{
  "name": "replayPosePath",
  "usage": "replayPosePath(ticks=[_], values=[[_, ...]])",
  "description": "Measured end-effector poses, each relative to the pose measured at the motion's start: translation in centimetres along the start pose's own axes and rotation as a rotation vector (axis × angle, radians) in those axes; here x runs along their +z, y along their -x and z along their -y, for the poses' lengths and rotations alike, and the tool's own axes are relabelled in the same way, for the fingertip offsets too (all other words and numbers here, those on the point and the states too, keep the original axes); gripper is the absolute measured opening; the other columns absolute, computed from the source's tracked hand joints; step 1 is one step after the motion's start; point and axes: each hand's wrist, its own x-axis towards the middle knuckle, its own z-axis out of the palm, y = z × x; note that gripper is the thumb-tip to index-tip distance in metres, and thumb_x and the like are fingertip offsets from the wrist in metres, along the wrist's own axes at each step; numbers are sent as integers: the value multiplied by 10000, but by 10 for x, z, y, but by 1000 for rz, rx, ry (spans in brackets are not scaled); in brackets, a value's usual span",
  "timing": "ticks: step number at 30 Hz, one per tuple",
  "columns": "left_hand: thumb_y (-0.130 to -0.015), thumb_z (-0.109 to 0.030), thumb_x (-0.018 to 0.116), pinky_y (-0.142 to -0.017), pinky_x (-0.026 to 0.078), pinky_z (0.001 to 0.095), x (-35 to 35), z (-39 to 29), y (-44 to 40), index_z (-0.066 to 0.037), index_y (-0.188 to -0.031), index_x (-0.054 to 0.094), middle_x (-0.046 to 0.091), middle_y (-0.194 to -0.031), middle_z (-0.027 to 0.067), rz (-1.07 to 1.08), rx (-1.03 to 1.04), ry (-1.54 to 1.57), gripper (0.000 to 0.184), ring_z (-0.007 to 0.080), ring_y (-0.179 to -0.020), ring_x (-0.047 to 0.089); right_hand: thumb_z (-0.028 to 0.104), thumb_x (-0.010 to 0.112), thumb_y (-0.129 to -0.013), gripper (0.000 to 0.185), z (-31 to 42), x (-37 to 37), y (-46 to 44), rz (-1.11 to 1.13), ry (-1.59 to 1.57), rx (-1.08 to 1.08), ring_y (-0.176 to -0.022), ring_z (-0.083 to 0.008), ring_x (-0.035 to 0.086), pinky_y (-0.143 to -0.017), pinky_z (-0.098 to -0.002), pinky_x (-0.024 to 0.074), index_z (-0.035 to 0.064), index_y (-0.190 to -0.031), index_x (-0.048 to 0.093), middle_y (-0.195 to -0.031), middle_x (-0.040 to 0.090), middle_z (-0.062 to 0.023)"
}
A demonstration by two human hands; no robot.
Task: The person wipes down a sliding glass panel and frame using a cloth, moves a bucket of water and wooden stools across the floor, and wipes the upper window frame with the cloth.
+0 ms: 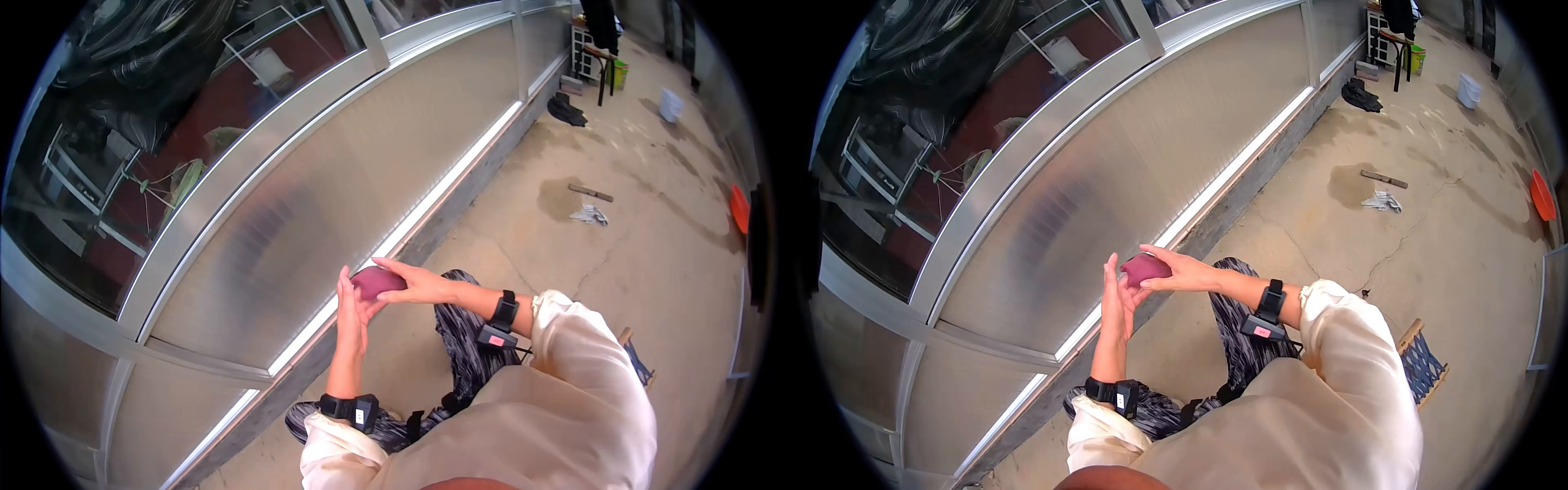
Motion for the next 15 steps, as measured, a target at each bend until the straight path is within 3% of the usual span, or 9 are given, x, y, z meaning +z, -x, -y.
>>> replayPosePath(ticks=[1,3,5,6,7,8,9,13,15], values=[[-932,-540,334,-829,487,349,8,-1,-7,-136,-1424,148,504,-1217,150,27,-38,26,663,228,-1086,540,443,631,-814,822,0,11,-10,52,-116,36,-1226,-281,426,-1009,-351,350,57,-1413,220,-1343,393,-203],[-928,-521,378,-846,477,341,12,-14,-12,-137,-1448,95,466,-1285,183,32,-25,-204,706,233,-1123,521,330,591,-868,628,-30,38,-31,-54,-483,-54,-1169,-239,481,-971,-323,388,36,-1359,332,-1284,469,-146],[-925,-421,472,-820,489,317,-6,-21,-13,-132,-1441,148,457,-1303,185,91,20,-273,674,235,-1136,517,233,547,-897,413,-27,31,-42,-80,-867,165,-1084,-186,539,-923,-306,427,31,-1249,468,-1191,553,-91],[-906,-259,554,-776,500,282,-18,-24,-10,-121,-1431,196,453,-1313,181,134,64,-348,651,231,-1125,532,215,551,-891,312,-40,22,-52,-179,-929,397,-1014,-165,575,-898,-308,446,51,-1156,544,-1112,604,-69],[-890,-141,567,-750,502,264,-29,-28,0,-112,-1414,251,453,-1319,175,151,113,-362,613,217,-1070,570,211,543,-894,321,-65,11,-67,-246,-1020,445,-994,-181,589,-873,-311,466,50,-1172,530,-1103,610,-80],[-885,-123,572,-745,495,256,-43,-32,13,-105,-1399,286,473,-1302,153,112,107,-382,589,199,-1055,574,209,529,-900,321,-54,-9,-75,-349,-1060,441,-988,-194,597,-855,-317,479,38,-1171,520,-1104,609,-86],[-880,-106,577,-739,488,249,-59,-31,24,-98,-1384,320,493,-1285,131,75,104,-403,565,182,-1040,579,220,506,-913,309,-50,-34,-94,-472,-1055,465,-966,-200,605,-833,-330,492,42,-1165,516,-1088,613,-87],[-878,-82,558,-752,470,250,-132,1,82,-77,-1349,368,546,-1214,125,-275,71,-605,508,175,-1001,588,347,475,-924,408,-32,-128,-183,-788,-789,-71,-1050,-178,535,-865,-326,434,93,-1242,448,-1151,549,-60],[-871,-51,532,-776,462,272,-158,13,116,-74,-1346,373,553,-1203,134,-470,97,-760,501,195,-972,592,375,493,-915,510,-28,-165,-233,-886,-507,-71,-1104,-194,501,-932,-362,401,43,-1290,399,-1192,527,-66]])
